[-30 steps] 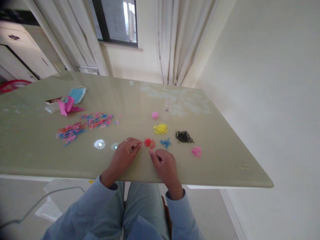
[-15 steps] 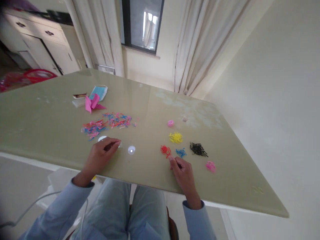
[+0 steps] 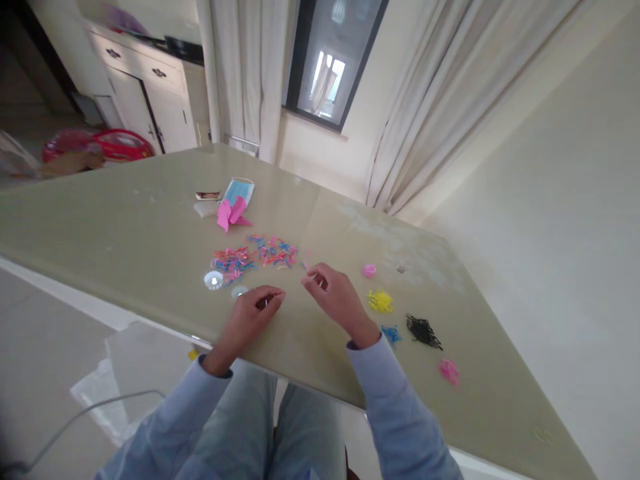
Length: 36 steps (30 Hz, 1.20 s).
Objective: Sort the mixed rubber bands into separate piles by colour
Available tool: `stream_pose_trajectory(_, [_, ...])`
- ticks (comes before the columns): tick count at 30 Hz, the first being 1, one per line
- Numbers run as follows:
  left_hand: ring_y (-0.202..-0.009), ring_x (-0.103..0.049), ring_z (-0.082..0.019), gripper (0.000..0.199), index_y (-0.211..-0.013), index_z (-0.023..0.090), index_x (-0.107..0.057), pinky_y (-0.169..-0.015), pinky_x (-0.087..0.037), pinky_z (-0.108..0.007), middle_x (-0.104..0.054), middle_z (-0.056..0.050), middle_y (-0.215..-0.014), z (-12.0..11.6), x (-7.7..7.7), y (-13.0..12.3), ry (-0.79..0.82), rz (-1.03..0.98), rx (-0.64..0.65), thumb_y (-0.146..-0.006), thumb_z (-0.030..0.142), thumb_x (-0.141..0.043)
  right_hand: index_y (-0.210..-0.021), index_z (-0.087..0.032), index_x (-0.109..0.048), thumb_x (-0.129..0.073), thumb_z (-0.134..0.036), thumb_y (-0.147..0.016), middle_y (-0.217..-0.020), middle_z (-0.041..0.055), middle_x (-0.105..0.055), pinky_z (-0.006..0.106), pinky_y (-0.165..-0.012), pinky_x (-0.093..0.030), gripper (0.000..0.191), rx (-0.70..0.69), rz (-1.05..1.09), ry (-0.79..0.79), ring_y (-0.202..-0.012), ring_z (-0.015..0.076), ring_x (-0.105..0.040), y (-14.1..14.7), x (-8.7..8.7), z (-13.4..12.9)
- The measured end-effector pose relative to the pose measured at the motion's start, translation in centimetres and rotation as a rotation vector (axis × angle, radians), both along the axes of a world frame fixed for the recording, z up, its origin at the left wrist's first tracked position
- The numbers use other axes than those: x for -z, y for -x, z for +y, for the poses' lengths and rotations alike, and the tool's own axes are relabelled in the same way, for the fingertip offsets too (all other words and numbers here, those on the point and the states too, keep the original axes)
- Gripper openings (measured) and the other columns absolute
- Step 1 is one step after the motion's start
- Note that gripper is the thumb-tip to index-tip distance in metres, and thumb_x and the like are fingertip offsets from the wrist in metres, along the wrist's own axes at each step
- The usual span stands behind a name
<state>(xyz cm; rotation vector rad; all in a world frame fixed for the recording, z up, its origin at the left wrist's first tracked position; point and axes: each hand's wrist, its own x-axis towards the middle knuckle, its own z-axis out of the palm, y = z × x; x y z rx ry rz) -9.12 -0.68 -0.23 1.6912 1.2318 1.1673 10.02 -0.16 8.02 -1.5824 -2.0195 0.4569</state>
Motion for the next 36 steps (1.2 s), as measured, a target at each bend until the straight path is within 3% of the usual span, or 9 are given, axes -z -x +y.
stream_pose_trajectory(5, [-0.067,-0.058,-0.014,0.020,-0.087,0.017,-0.073,-0.064,-0.041,-0.025,-0.070,-0.002,-0.076,0.0,0.1,0.0,0.002,-0.013,0.009,-0.087,0.027,-0.055,-0.104,-0.016,-0.070,-0.059,-0.026,-0.087,-0.083,0.0047,-0.071,0.025,-0.070,-0.043,0.023,-0.078,-0.315,0.093,-0.073,0.0159,-0.062,1.6,1.2,6.3])
stream_pose_trajectory(9, [-0.068,-0.059,-0.014,0.020,-0.086,0.018,-0.073,-0.064,-0.041,-0.025,-0.070,-0.003,-0.076,0.0,0.0,-0.1,0.018,-0.032,-0.004,-0.086,0.026,-0.055,-0.102,-0.016,-0.072,-0.058,-0.017,-0.084,-0.094,0.0080,-0.073,0.027,-0.078,-0.043,0.023,-0.129,-0.437,0.080,-0.083,0.0184,-0.063,2.5,2.2,8.5])
stream_pose_trajectory(21, [-0.066,-0.059,-0.015,0.021,-0.087,0.018,-0.074,-0.063,-0.043,-0.026,-0.071,-0.003,-0.075,-0.1,-0.2,-0.2,0.011,-0.045,-0.011,-0.087,0.026,-0.055,-0.091,-0.018,-0.071,-0.062,-0.025,-0.086,-0.090,0.0050,-0.071,0.026,-0.075,-0.043,0.012,-0.180,-0.389,0.049,-0.082,0.0170,-0.061,6.2,3.6,10.1])
stream_pose_trajectory(29, [-0.066,-0.059,-0.014,0.020,-0.087,0.018,-0.073,-0.065,-0.043,-0.026,-0.071,-0.002,-0.076,-0.1,-0.2,-0.2,0.011,-0.062,-0.002,-0.087,0.025,-0.055,-0.096,-0.015,-0.072,-0.055,-0.020,-0.089,-0.092,0.0072,-0.071,0.025,-0.075,-0.041,0.018,-0.126,-0.421,0.034,-0.083,0.0170,-0.060,5.5,4.5,10.8])
stream_pose_trajectory(36, [-0.067,-0.059,-0.015,0.020,-0.087,0.017,-0.073,-0.066,-0.043,-0.026,-0.070,-0.003,-0.075,-0.1,-0.3,-0.2,-0.005,-0.060,-0.012,-0.087,0.025,-0.055,-0.093,-0.018,-0.073,-0.050,-0.024,-0.095,-0.096,0.0086,-0.067,0.027,-0.075,-0.039,0.024,-0.114,-0.508,0.047,-0.088,0.0188,-0.059,5.9,4.2,10.9])
